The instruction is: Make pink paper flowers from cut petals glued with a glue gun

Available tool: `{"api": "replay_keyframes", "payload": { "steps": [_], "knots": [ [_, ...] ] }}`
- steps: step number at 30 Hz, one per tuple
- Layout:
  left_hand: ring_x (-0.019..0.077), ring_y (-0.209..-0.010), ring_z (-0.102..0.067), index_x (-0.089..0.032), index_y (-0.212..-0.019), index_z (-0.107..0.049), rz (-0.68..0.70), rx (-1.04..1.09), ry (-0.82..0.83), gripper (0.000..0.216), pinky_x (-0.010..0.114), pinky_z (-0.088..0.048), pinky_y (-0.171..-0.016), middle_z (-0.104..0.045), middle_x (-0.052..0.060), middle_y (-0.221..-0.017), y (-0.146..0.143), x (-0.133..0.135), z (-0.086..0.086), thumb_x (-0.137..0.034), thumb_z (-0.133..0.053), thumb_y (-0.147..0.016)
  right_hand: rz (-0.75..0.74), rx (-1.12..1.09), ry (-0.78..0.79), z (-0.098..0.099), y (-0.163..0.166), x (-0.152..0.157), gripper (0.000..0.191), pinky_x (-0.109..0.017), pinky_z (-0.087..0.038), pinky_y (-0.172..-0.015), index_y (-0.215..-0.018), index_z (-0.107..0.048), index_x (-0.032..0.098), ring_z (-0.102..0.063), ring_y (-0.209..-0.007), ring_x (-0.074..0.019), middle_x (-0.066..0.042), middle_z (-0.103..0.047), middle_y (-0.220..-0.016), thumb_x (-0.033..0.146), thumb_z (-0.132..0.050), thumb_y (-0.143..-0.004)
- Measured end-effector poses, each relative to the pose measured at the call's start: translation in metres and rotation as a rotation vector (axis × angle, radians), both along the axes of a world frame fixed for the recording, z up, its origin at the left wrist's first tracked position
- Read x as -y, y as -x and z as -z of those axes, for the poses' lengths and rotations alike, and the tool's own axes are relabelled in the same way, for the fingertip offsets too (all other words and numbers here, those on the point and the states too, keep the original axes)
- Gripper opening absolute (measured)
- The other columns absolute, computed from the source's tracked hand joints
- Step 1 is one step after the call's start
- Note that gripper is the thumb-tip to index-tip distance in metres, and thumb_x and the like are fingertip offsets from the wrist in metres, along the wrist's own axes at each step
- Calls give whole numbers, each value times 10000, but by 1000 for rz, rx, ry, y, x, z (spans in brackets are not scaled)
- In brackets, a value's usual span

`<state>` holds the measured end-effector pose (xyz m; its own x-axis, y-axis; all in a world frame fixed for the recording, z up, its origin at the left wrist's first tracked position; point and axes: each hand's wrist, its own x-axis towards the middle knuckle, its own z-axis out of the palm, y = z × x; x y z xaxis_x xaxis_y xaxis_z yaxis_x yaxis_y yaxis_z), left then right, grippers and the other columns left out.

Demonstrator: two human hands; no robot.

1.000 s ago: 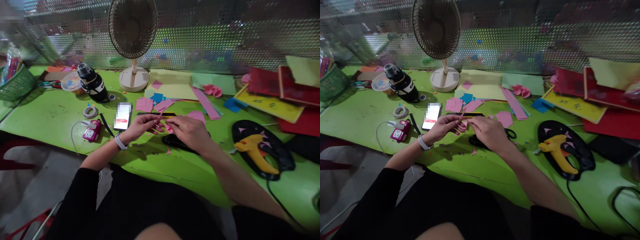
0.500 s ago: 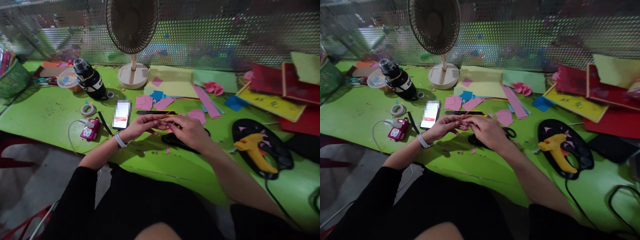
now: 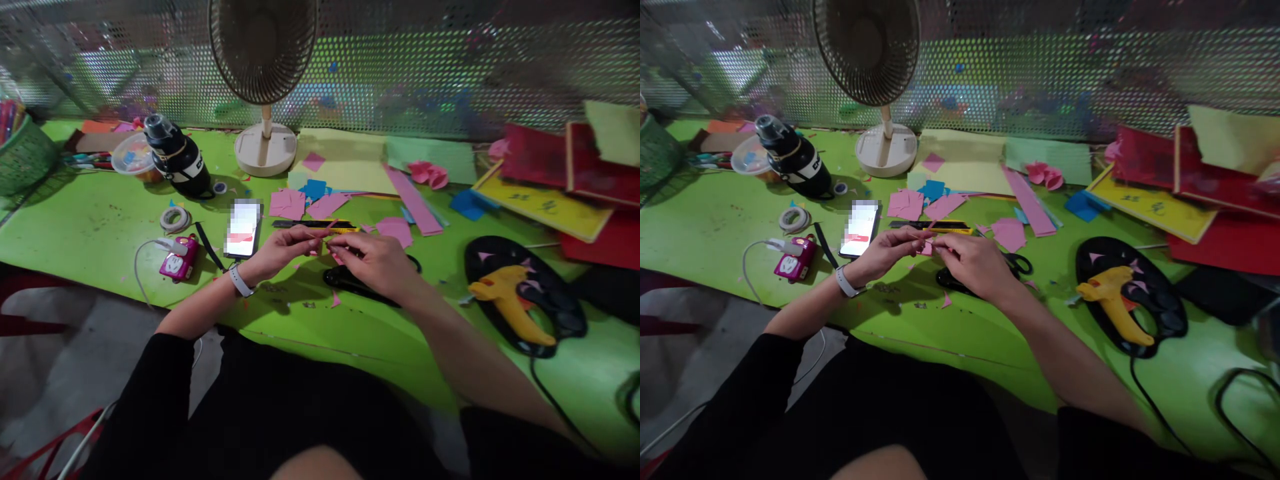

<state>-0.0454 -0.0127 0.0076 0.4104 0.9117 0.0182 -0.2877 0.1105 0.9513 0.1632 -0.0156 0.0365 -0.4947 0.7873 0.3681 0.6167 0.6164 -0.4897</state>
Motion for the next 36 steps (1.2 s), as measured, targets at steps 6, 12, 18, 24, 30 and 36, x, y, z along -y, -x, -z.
{"api": "replay_keyframes", "payload": {
  "steps": [6, 12, 18, 24, 30, 36],
  "knots": [
    [106, -827, -596, -187, -992, -786, 58, -15, -20, 241, 289, -483, -822, -705, 83, -1091, 1, 1, -5, -340, -770, -806, -14, -38, 48, -3, -2, -1, 181, -310, -543, -692, -944, -759, 217, -737, -763, -211, -46, -794, -900, 200, -586, -893],
    [109, -823, -611, -197, -1097, -760, 102, -36, -76, 275, 298, -492, -835, -711, 83, -1071, 4, 1, -10, -310, -731, -848, -34, -84, 109, -7, -4, 0, 180, -301, -539, -676, -931, -766, 211, -728, -737, -202, -51, -790, -882, 230, -592, -889],
    [136, -871, -650, -213, -1185, -726, 162, -31, -57, 329, 305, -514, -857, -725, 78, -1011, 7, 0, -11, -328, -694, -879, -42, -98, 188, -12, -6, 0, 178, -305, -535, -631, -927, -763, 215, -714, -685, -194, -42, -788, -856, 252, -595, -885],
    [141, -915, -658, -203, -1111, -751, 136, -92, -80, 280, 313, -524, -892, -711, 97, -1155, 7, -1, -13, -314, -718, -856, -43, -114, 238, -11, -6, -1, 162, -284, -526, -581, -906, -758, 211, -700, -634, -174, -42, -787, -836, 255, -606, -871],
    [166, -996, -660, -192, -1066, -760, 107, -144, -162, 277, 331, -516, -917, -708, 104, -1158, 7, -1, -17, -357, -729, -846, -45, -143, 296, -13, -6, 0, 163, -278, -526, -576, -893, -761, 206, -703, -633, -176, -44, -784, -818, 273, -616, -866],
    [190, -1052, -661, -191, -1014, -776, 90, -165, -180, 269, 354, -514, -947, -718, 113, -1171, 6, 0, -20, -385, -744, -830, -67, -163, 308, -13, -5, 0, 187, -266, -522, -569, -913, -771, 195, -694, -627, -171, -50, -782, -815, 277, -611, -864]
  ]
}}
